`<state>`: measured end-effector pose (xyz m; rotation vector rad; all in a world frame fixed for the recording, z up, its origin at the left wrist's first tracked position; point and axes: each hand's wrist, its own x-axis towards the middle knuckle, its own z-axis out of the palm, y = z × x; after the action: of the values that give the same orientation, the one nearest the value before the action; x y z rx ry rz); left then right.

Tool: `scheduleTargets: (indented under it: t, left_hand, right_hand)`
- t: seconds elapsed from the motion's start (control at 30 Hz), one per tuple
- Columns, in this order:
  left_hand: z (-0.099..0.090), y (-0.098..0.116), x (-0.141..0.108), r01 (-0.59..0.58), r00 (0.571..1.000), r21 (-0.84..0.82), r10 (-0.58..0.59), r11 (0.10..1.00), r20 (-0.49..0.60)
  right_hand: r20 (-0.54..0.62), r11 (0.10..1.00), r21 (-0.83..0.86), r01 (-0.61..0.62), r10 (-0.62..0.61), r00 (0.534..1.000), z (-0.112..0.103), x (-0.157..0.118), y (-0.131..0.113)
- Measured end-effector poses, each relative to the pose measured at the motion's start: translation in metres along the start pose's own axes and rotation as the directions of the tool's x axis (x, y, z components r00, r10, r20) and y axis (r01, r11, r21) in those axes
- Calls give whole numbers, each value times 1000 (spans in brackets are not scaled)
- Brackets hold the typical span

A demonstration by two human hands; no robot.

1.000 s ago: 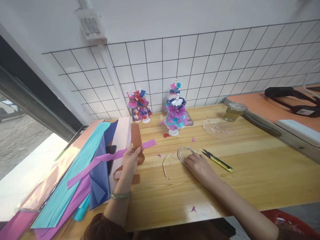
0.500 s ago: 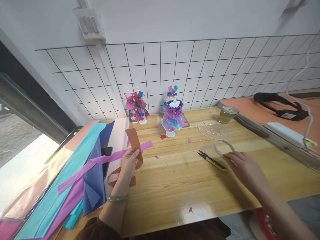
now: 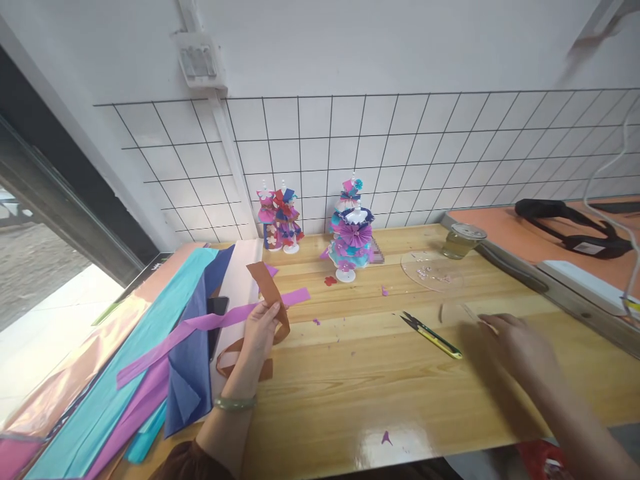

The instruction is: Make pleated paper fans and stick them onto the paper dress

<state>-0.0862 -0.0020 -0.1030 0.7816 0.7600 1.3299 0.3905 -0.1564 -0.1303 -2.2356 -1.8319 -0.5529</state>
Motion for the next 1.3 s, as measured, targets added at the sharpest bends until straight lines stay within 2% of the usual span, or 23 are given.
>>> scheduleTargets:
  t: [0.13,0.23,0.33,0.43,0.6,0.7,0.77,0.83,0.87,0.97,1.03,1.1,1.3]
  left_hand:
    - [0,1,0,19,1000,-26,-19,999,-12]
    - [-1,1,0,23,999,-61,-24,998,-24]
    - [-4,0,2,25,999,-71,-27,997,-24]
    - [-7,-3,5,35,999,-68,-35,997,-8]
    - [-6,-4,6,43,999,-47,-41,998,31]
    - [-4,-4,4,46,999,-51,-44,998,30]
    - [-3,-4,4,46,998,-59,-44,997,34]
    - [-3,-4,3,39,998,-61,-36,997,47]
    - [-3,-4,2,34,998,-61,-31,998,55]
    - [-3,-4,0,25,997,-59,-21,998,76]
    - [-3,-3,-1,30,996,-63,-24,998,87]
    - [-3,-2,-2,37,995,-66,-30,997,96]
    - [-2,-1,-3,53,993,-88,-43,995,113]
  right_hand:
    - [63,970,205,128,-144,988,-10,55,-78]
    - [166,921,353,162,-232,959,-6,90,-118]
    - [282,904,418,95,-228,932,8,113,-134]
    - [317,898,432,81,-235,919,21,124,-133]
    - [313,896,439,59,-214,925,29,124,-128]
    - [297,882,467,66,-227,927,18,118,-144]
    - [250,831,547,99,-275,928,4,111,-170]
    - [166,714,679,170,-375,912,-11,104,-204]
    - [125,659,721,214,-428,895,-17,100,-222]
    - [40,532,767,359,-597,801,-28,90,-269]
    - [44,539,732,417,-647,761,-28,87,-289]
    - [70,570,690,446,-665,743,-24,86,-300]
    - [101,618,663,423,-634,767,-21,84,-300]
